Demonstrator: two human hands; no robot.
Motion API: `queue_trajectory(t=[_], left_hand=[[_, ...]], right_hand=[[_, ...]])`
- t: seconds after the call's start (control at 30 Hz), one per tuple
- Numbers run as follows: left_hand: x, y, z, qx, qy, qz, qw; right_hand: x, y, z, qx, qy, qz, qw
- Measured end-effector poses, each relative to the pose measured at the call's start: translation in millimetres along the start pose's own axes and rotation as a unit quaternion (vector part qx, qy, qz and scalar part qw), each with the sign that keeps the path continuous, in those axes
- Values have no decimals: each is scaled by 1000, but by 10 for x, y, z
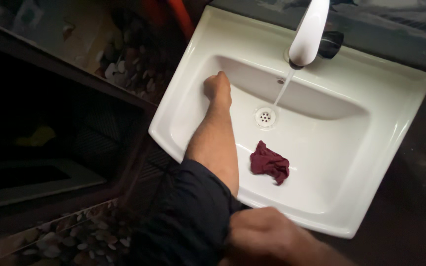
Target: The person washes their hands and then uses a maroon cloth to wipe the interior of a white bathroom sink. They repeatedly rinse the cloth under running water and wipe different areas of the sink basin and drain.
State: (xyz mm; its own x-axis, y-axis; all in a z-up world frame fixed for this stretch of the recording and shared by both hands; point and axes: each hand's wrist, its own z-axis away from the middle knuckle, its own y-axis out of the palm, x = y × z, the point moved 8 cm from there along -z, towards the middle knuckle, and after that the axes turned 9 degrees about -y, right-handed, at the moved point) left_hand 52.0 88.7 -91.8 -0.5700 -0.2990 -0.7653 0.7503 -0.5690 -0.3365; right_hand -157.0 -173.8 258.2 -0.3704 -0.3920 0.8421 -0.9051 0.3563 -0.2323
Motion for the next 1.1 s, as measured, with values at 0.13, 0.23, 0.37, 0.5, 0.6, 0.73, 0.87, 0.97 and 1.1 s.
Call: queue_trajectory(t=[0.13,0.23,0.37,0.5,0.6,0.73,0.87,0.97,1.1], left_hand=[[324,168,-368,28,-112,148,982],[503,209,-446,21,-149,133,980],[398,263,-368,50,-168,111,978],[174,199,-307,58,-123,84,987],[156,197,-285,50,-112,63,990],[196,276,-288,55,-98,25,993],[131,290,-126,41,-49,-74,995],[-61,293,102,43,37,-197,979],[-206,235,257,38,77,-274,958]], right_hand=[[-172,-64,123,-62,101,2,993],[-329,4,158,-104,177,-40,978],[-377,107,114,-113,184,36,976],[-396,147,139,-106,167,38,980],[-323,124,70,-108,124,40,986],[-123,-17,12,-162,79,99,979],[-132,-48,44,-128,68,151,978],[-288,-17,67,-75,81,123,986],[-215,-71,89,-30,-38,12,999]])
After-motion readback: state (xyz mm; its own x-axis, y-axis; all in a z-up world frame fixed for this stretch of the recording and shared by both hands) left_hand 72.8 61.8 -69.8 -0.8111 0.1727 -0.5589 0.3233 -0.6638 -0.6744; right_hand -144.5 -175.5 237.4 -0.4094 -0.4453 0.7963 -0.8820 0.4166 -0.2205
